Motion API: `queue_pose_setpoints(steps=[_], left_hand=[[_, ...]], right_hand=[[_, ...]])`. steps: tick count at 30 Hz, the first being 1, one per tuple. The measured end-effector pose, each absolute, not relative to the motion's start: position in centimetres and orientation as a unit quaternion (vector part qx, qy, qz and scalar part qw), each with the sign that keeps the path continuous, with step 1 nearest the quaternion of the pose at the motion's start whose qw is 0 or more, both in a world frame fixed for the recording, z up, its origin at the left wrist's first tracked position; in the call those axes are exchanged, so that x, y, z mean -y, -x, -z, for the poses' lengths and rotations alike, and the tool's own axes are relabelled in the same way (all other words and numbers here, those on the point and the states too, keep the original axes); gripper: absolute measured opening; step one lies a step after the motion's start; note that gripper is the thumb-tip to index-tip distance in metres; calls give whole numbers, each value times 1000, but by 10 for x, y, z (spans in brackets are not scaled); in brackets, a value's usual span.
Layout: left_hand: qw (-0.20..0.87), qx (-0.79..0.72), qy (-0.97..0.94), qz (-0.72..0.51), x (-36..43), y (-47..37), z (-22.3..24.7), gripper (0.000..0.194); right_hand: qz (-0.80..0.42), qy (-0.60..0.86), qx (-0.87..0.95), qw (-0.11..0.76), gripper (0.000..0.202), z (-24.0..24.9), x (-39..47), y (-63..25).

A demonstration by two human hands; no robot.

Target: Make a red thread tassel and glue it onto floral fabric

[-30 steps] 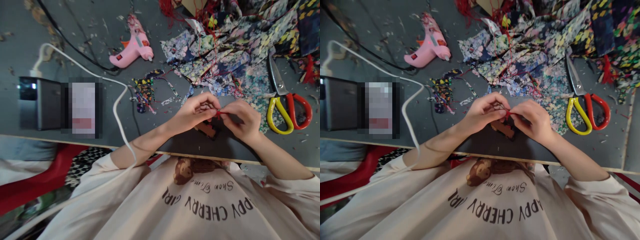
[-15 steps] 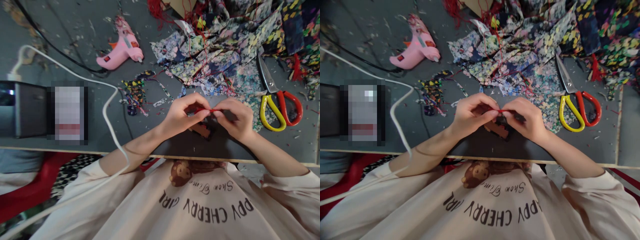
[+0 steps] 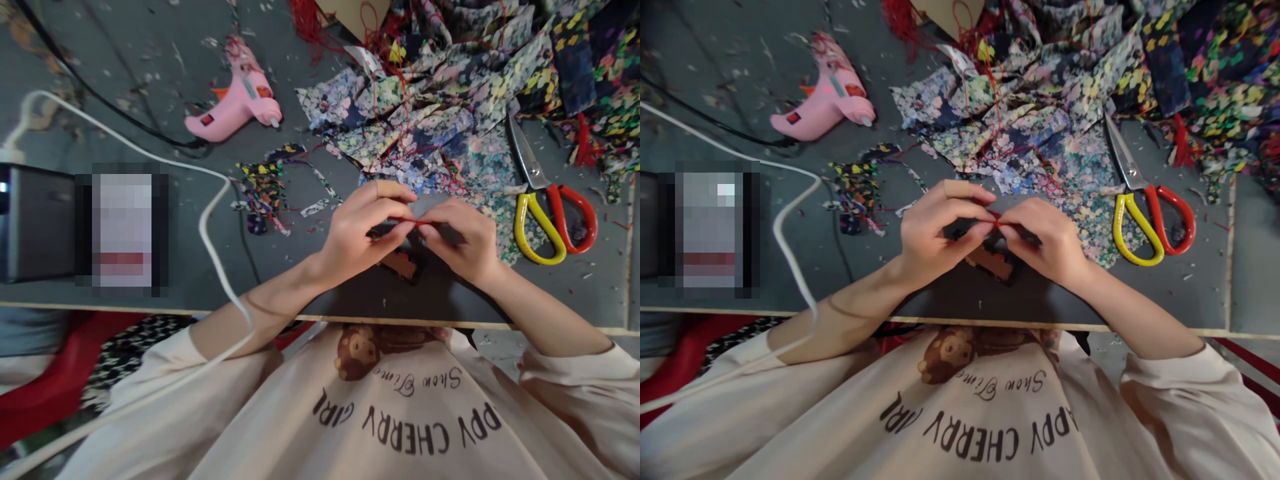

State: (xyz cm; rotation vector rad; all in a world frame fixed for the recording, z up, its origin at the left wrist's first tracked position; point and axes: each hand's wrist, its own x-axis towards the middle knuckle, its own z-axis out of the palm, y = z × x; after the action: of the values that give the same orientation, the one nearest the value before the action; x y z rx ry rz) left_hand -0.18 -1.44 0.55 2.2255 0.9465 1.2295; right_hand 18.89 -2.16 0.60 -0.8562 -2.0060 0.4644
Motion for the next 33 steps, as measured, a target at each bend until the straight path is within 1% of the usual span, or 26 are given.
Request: queue_pose_setpoints(steps=[3, 7, 10, 14, 17, 22, 25, 28, 31, 33], left_hand=[[208, -338, -801, -449, 15, 1, -6, 5], [230, -347, -807, -419, 16, 0, -8, 9], [234, -345, -806, -420, 17, 0, -9, 9], [207, -338, -815, -423, 19, 1, -10, 6], [185, -336, -824, -418, 20, 2, -10, 8], [192, -333, -822, -421, 21, 1, -11, 6], [223, -334, -808, -431, 20, 0, -11, 6], [290, -341, -784, -430, 19, -1, -10, 6], [385, -346, -746, -420, 18, -2, -7, 28], [441, -344, -718, -414, 17, -3, -6, 35]], right_hand=[[-188, 351, 812, 428, 9, -6, 22, -188], [-170, 353, 818, 421, 10, -6, 22, -189], [-158, 344, 823, 423, 9, -6, 22, -189], [-140, 345, 831, 413, 10, -7, 21, -187], [-128, 334, 838, 412, 10, -7, 21, -187], [-128, 328, 842, 408, 11, -5, 21, -187], [-151, 330, 837, 408, 13, -5, 20, -188], [-194, 335, 821, 419, 11, -5, 20, -188], [-216, 343, 804, 436, 9, -6, 20, -187], [-220, 348, 796, 444, 10, -7, 20, -187]])
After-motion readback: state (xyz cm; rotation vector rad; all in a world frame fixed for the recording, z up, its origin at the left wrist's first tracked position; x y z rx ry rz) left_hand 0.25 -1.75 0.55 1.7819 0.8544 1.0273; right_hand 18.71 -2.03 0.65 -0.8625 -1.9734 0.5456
